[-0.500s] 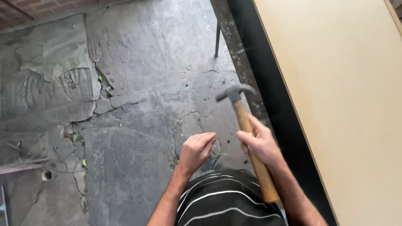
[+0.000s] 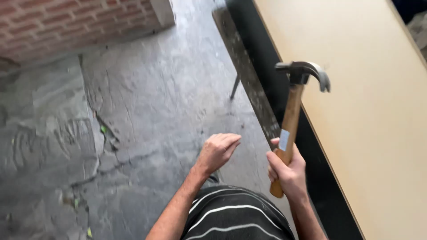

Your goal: The person uses a hammer to drive nails into a large, light-colored wooden board placed on a workbench. They repeatedly pick up nails from a plastic bag and the board surface, position them, and strike them with the hammer to secure them into the wood.

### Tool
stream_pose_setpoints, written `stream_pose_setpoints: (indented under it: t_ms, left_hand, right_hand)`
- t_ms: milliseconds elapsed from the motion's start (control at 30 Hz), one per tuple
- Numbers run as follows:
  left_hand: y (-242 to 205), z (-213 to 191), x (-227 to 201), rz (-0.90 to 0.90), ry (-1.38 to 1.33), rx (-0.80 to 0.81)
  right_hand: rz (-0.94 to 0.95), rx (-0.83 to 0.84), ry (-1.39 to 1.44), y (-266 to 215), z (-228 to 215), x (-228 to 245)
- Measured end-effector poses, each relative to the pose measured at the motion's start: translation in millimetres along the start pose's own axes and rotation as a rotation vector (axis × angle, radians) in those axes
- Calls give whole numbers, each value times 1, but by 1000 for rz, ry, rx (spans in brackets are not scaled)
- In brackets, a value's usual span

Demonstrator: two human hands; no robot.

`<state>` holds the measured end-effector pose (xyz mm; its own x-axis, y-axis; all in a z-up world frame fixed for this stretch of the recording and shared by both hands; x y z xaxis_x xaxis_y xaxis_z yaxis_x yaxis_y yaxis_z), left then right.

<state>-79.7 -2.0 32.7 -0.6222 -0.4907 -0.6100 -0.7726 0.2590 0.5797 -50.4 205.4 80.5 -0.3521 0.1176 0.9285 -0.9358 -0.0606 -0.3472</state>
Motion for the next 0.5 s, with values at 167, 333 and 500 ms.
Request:
stream_pose_setpoints:
  t_ms: [167, 333, 500]
  left_hand:
    - [93, -54, 89, -25, -81, 5]
    - [183, -78, 166, -29, -156, -32]
    - [282, -82, 222, -64, -236, -37]
  right_hand:
    - [-250, -237, -189, 68, 42, 75]
    - [-375, -371, -68, 129, 56, 97]
    - [-221, -508, -118, 199, 69, 139]
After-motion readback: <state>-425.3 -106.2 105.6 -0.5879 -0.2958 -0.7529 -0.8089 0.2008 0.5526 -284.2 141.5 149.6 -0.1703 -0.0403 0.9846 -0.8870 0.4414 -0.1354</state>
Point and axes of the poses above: each hand's wrist, its own y-axis towards the middle knuckle, its own z-axis out of the palm, x = y × z, the point moved 6 cm from there along y, towards the middle knuckle, and after that the axes turned 8 degrees about z, right-handed, at the moved point
